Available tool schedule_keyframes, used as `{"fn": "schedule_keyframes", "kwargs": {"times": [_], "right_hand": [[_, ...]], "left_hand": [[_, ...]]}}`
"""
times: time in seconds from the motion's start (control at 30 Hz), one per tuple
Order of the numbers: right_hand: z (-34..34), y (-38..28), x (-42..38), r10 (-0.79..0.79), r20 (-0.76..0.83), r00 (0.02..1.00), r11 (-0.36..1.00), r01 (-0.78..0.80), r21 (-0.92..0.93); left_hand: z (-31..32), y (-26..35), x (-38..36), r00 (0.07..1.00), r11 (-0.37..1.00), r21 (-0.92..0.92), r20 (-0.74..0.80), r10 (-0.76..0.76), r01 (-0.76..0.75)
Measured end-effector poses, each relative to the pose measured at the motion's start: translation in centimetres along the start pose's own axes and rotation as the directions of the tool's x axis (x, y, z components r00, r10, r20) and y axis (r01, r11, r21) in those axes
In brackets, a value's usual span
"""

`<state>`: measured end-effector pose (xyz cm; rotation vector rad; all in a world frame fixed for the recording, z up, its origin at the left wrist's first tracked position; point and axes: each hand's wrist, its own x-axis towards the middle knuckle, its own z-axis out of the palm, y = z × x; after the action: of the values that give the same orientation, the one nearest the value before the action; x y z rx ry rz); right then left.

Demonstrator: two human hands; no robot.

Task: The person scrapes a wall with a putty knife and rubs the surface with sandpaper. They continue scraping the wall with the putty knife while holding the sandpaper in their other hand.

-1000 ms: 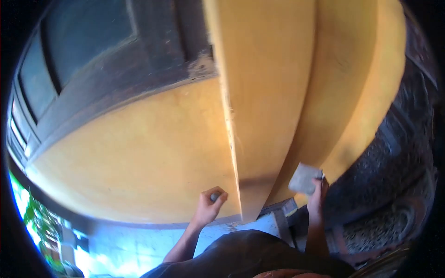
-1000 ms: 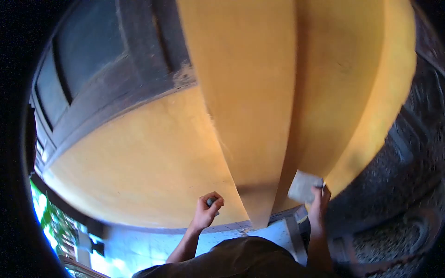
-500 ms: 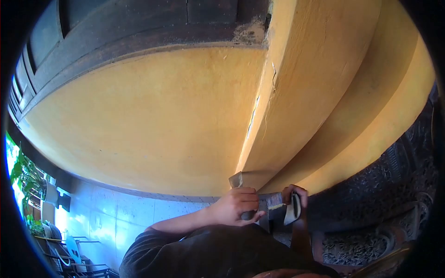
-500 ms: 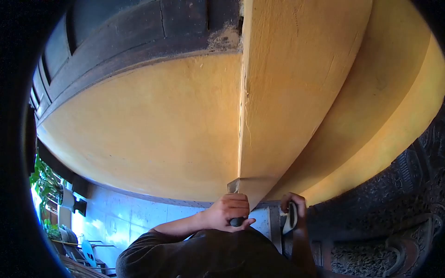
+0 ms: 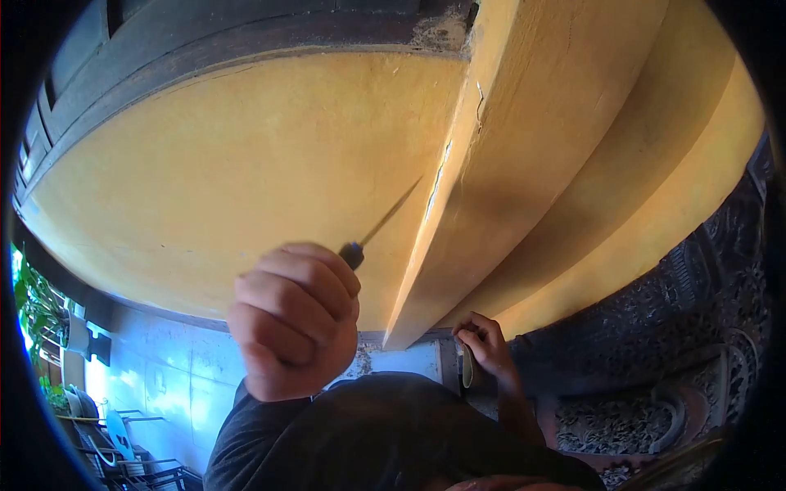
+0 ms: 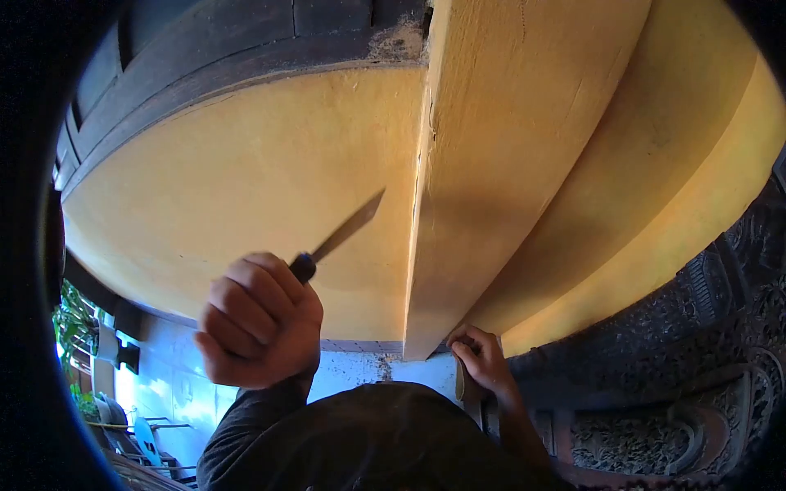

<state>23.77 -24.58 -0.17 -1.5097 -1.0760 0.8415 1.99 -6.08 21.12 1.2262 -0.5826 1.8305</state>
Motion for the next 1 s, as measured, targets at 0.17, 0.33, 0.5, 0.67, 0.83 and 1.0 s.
{"fn": "schedule_keyframes", "kwargs": {"times": [0.17,0.33,0.5,0.67,0.83,1.0], "right_hand": [[0.9,0.5,-1.1,-0.040,0.040,0.998,0.982,0.047,-0.183],[1.3,2.0,-2.7,-0.015,0.028,0.999,0.984,0.020,-0.177],[0.7,3.4,-3.8,0.034,0.007,0.999,0.980,-0.032,-0.197],[0.1,4.4,-4.1,0.042,-0.006,0.999,0.979,-0.042,-0.199],[0.1,4.7,-3.8,0.069,-0.006,0.998,0.973,-0.068,-0.218],[0.4,3.7,-3.5,0.077,0.007,0.997,0.952,-0.071,-0.296]], "left_hand": [[1.6,-0.8,3.0,0.979,0.973,-0.147,0.074,0.192,-0.180],[2.0,-1.7,4.3,0.966,0.965,-0.212,0.175,0.190,-0.152],[3.0,-2.9,4.8,0.966,0.981,-0.098,0.181,0.185,-0.169],[3.8,-3.2,5.0,0.961,0.982,-0.043,0.197,0.191,-0.186],[4.9,-3.6,4.9,0.953,0.968,-0.027,0.168,0.252,-0.251],[4.5,-5.7,3.9,0.881,0.863,0.236,0.283,0.379,-0.447]]}}
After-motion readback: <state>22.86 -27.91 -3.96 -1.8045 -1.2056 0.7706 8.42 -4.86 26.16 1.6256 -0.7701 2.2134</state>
